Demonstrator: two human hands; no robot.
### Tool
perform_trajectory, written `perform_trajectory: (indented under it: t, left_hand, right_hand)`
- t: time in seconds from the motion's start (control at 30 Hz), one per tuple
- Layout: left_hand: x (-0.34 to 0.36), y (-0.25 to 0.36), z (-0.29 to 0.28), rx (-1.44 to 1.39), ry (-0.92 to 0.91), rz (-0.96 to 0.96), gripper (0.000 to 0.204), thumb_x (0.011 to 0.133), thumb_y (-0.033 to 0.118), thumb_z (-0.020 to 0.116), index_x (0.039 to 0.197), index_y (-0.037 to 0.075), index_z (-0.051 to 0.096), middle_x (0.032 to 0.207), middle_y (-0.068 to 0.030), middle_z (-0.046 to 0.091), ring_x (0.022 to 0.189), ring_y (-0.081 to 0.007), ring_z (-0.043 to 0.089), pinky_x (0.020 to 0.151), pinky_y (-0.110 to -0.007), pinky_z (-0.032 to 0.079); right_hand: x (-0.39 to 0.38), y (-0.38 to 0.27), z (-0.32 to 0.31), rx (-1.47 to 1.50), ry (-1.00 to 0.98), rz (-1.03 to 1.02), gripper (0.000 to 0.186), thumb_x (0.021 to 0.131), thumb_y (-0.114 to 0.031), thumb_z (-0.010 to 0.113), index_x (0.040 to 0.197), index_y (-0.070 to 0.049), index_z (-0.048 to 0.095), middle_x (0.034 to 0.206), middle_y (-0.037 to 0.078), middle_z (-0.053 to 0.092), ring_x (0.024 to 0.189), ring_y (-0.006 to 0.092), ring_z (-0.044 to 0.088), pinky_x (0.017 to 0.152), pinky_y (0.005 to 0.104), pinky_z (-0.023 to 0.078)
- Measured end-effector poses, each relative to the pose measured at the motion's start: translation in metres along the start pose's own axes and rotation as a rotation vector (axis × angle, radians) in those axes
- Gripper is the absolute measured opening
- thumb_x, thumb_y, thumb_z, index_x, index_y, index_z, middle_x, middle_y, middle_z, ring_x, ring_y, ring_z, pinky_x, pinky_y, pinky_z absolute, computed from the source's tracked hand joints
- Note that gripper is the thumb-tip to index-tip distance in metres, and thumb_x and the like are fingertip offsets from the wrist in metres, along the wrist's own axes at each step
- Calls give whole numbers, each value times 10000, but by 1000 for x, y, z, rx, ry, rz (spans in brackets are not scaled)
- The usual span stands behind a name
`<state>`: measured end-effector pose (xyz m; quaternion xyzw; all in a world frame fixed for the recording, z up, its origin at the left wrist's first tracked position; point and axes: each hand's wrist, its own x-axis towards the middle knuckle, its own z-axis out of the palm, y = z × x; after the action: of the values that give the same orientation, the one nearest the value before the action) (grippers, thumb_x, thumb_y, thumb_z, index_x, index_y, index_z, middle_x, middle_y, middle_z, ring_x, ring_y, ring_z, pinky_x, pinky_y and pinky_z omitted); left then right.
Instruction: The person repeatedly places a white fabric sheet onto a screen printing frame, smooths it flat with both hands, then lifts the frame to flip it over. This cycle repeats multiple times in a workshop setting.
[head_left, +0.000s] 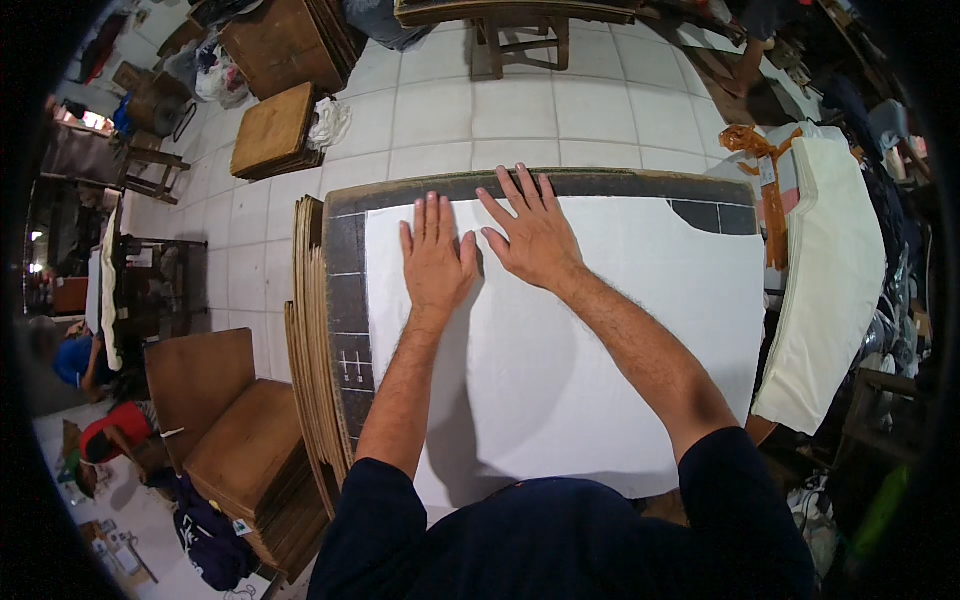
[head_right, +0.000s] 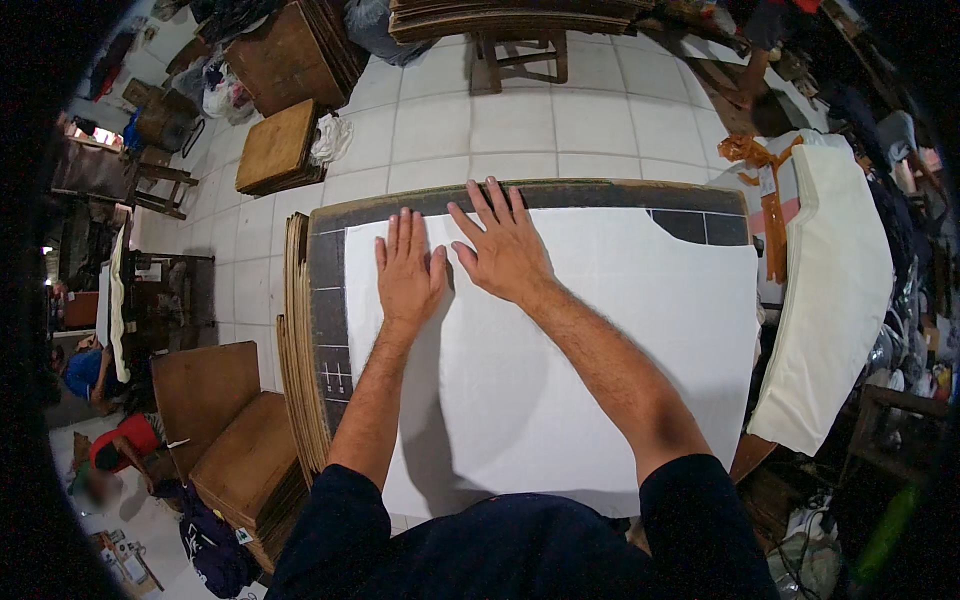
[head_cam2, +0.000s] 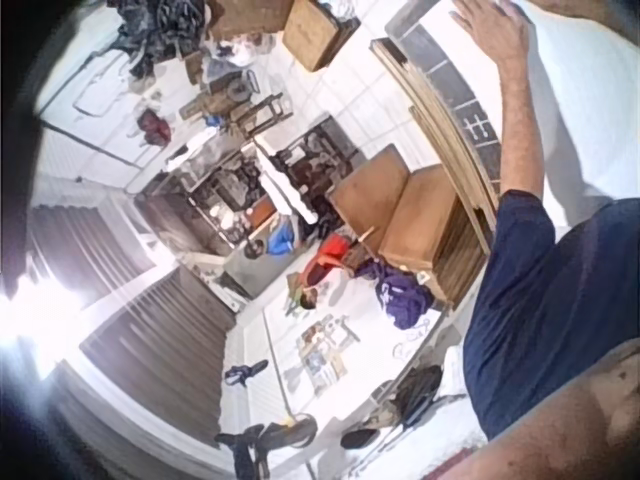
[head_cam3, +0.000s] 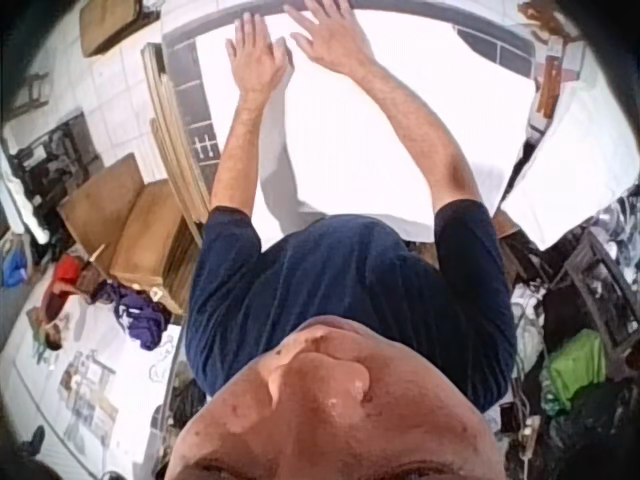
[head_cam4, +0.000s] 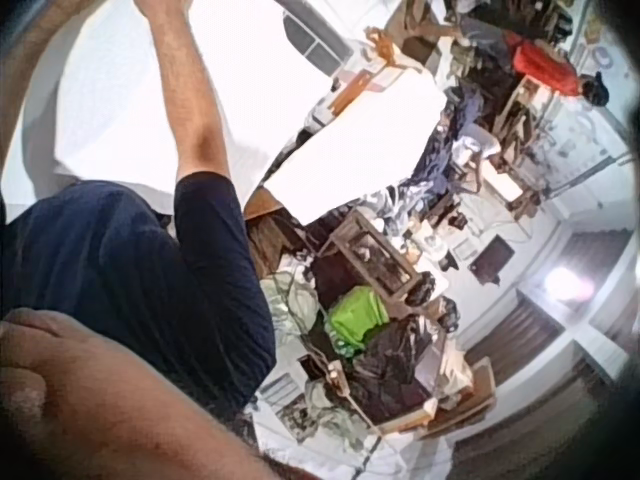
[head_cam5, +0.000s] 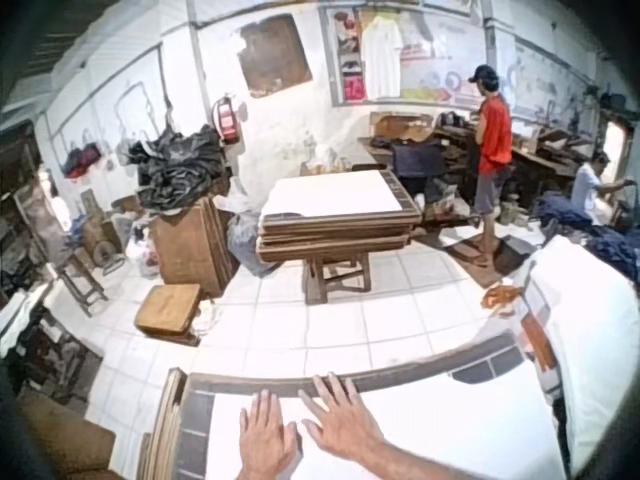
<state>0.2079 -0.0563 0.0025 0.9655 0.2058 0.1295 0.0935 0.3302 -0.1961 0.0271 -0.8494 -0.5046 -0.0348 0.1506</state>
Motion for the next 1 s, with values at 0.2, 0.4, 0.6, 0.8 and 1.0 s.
perform_trajectory:
  t: [0.2, 0.4, 0.6, 0.8, 1.0]
  left_hand:
    - [-17, -43, -7, 251, 35, -246, 666, 973, 417, 465, 1484, 9, 335, 1556, -154, 317, 1463, -333, 233, 1174, -547, 128]
    - [-50, -68, -31, 106, 264, -573, 430, 907, 369, 625, 1191, 47, 602, 1234, -150, 559, 1200, -315, 469, 1018, -540, 307]
    - [-66, -62, -35, 45, 235, -743, 285, 867, 345, 673, 934, 69, 641, 961, -104, 586, 977, -302, 521, 866, -486, 372]
    - [-62, -73, -33, 183, 226, -629, 202, 904, 248, 614, 916, 46, 596, 937, -117, 561, 951, -322, 522, 815, -496, 391]
    - [-62, -77, -31, 251, 174, -594, 177, 899, 219, 599, 919, 45, 575, 945, -125, 563, 957, -341, 526, 805, -489, 405]
  right_hand:
    - [-37, -1, -13, -5, -69, 5, 596, 977, -461, 482, 1463, -124, 409, 1539, 169, 315, 1438, 356, 248, 1171, 532, 185]
    - [-44, 3, -17, 74, -58, 15, 587, 977, -420, 509, 1468, -118, 397, 1560, 155, 273, 1468, 337, 182, 1196, 507, 143]
    - [-47, 2, -14, 132, -19, 60, 512, 969, -323, 538, 1394, -46, 470, 1510, 170, 358, 1446, 333, 247, 1195, 470, 188]
    - [-47, 1, -12, 111, 20, 43, 493, 969, -303, 535, 1391, -54, 476, 1494, 175, 382, 1438, 322, 268, 1193, 468, 196]
    - [-47, 2, -12, 76, 4, 40, 498, 983, -342, 490, 1389, -53, 475, 1485, 168, 391, 1431, 323, 274, 1190, 464, 197]
